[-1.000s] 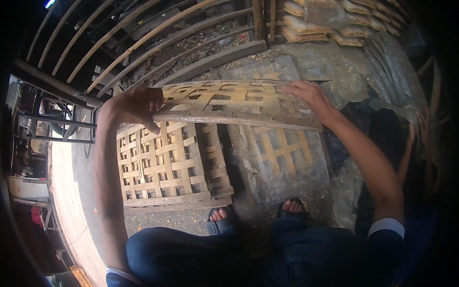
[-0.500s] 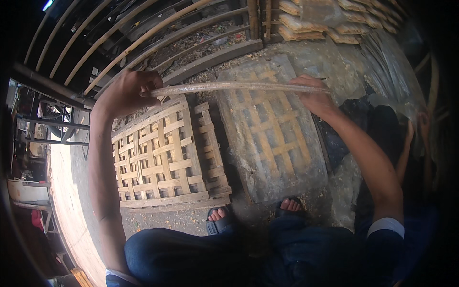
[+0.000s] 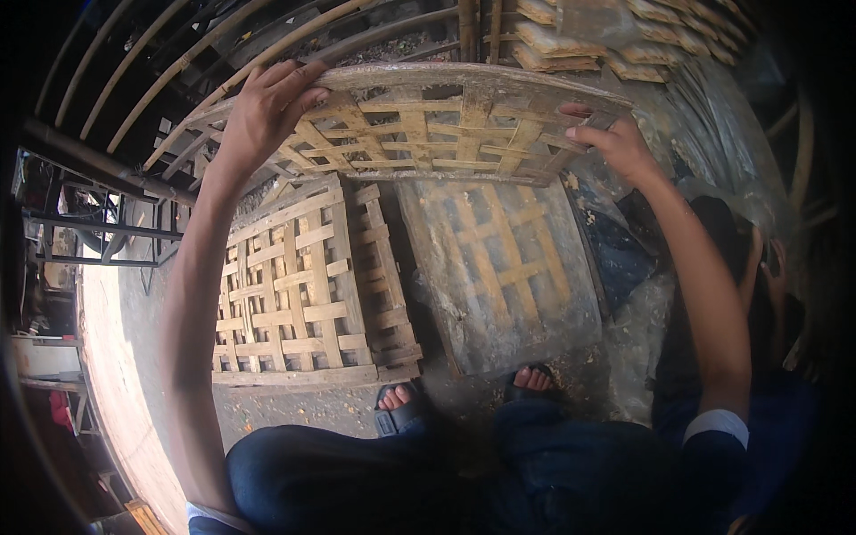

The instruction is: The person sits on the floor and assembles wooden lattice trays by placing a plastic sheet on a tray, then positioning a wooden lattice frame on top. The person repeats this process with multiple trays, stacking them as they are completed.

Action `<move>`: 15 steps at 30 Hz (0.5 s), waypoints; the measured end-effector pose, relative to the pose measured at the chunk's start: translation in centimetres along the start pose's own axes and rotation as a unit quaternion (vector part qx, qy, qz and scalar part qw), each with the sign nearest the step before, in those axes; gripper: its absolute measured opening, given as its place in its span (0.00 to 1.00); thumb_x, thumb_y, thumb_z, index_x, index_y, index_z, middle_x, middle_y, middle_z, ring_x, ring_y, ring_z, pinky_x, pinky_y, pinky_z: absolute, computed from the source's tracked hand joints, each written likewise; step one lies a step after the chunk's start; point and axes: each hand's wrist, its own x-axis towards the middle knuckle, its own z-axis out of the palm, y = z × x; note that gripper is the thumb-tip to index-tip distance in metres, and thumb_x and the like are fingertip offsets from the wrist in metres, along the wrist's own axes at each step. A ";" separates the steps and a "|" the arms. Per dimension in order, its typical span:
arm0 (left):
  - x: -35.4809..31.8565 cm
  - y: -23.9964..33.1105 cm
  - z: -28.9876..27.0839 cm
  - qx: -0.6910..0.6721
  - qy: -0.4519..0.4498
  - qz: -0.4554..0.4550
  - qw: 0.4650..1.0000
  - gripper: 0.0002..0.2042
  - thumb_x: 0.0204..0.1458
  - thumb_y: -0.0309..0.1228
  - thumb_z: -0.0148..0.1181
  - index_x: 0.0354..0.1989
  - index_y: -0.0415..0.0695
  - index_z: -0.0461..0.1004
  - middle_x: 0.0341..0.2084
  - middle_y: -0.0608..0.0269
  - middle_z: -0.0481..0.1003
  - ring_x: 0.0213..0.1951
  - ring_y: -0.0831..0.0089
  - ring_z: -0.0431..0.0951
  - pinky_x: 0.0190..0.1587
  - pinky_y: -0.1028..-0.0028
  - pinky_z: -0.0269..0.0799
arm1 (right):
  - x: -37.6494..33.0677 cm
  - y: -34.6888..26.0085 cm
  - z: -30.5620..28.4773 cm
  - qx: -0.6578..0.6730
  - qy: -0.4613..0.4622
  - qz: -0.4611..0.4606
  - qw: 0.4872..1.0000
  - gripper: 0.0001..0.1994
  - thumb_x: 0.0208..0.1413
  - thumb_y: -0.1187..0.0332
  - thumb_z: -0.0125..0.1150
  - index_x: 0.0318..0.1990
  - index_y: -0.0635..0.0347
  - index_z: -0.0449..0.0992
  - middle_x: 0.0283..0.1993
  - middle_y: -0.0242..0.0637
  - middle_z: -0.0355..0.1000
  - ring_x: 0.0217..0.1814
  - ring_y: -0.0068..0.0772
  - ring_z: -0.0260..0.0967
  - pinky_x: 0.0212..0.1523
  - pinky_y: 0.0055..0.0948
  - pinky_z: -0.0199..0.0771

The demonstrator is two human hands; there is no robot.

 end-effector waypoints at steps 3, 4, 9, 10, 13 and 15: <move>0.8 -0.3 0.4 0.042 0.037 0.037 0.998 0.17 0.57 0.38 0.62 0.52 0.44 0.77 0.26 0.61 0.71 0.31 0.63 0.70 0.39 0.67 0.63 | 0.0 -0.9 -1.1 -0.062 -0.008 0.002 0.998 0.22 0.53 0.63 0.68 0.56 0.58 0.78 0.52 0.36 0.77 0.55 0.30 0.73 0.58 0.31 0.70; 1.1 -0.3 0.6 0.044 0.042 0.041 0.997 0.17 0.57 0.38 0.62 0.52 0.44 0.77 0.26 0.62 0.71 0.31 0.63 0.70 0.39 0.67 0.63 | 0.0 -1.2 -1.6 -0.073 -0.013 0.010 0.997 0.24 0.52 0.62 0.68 0.57 0.57 0.77 0.53 0.37 0.77 0.55 0.31 0.73 0.59 0.32 0.69; 2.5 -0.4 0.4 0.076 0.101 0.071 0.989 0.17 0.56 0.37 0.64 0.52 0.45 0.77 0.28 0.64 0.72 0.32 0.65 0.72 0.39 0.67 0.63 | -0.6 -5.1 -5.9 -0.042 -0.014 -0.101 0.994 0.32 0.51 0.56 0.69 0.63 0.55 0.71 0.61 0.41 0.71 0.63 0.35 0.68 0.63 0.36 0.67; 2.8 -0.5 0.2 0.087 0.120 0.080 0.986 0.17 0.55 0.37 0.64 0.52 0.45 0.78 0.28 0.64 0.73 0.32 0.65 0.72 0.39 0.67 0.62 | -0.8 -5.8 -6.6 -0.040 -0.007 -0.128 0.991 0.33 0.50 0.55 0.70 0.64 0.55 0.70 0.63 0.42 0.70 0.64 0.36 0.67 0.63 0.37 0.66; 3.4 -0.1 -1.4 0.085 0.112 0.029 0.990 0.17 0.53 0.43 0.65 0.44 0.45 0.79 0.27 0.64 0.74 0.31 0.67 0.73 0.38 0.67 0.61 | -2.1 -8.9 -7.8 -0.115 0.034 -0.174 0.977 0.32 0.53 0.55 0.68 0.65 0.56 0.69 0.65 0.40 0.68 0.68 0.36 0.64 0.65 0.39 0.66; 4.2 0.7 -2.2 0.102 0.141 0.033 0.984 0.17 0.49 0.45 0.67 0.39 0.44 0.81 0.22 0.67 0.72 0.26 0.68 0.71 0.35 0.69 0.59 | -3.2 -11.7 -7.4 -0.275 0.085 -0.198 0.937 0.32 0.56 0.58 0.66 0.67 0.56 0.67 0.64 0.40 0.69 0.66 0.37 0.65 0.66 0.38 0.64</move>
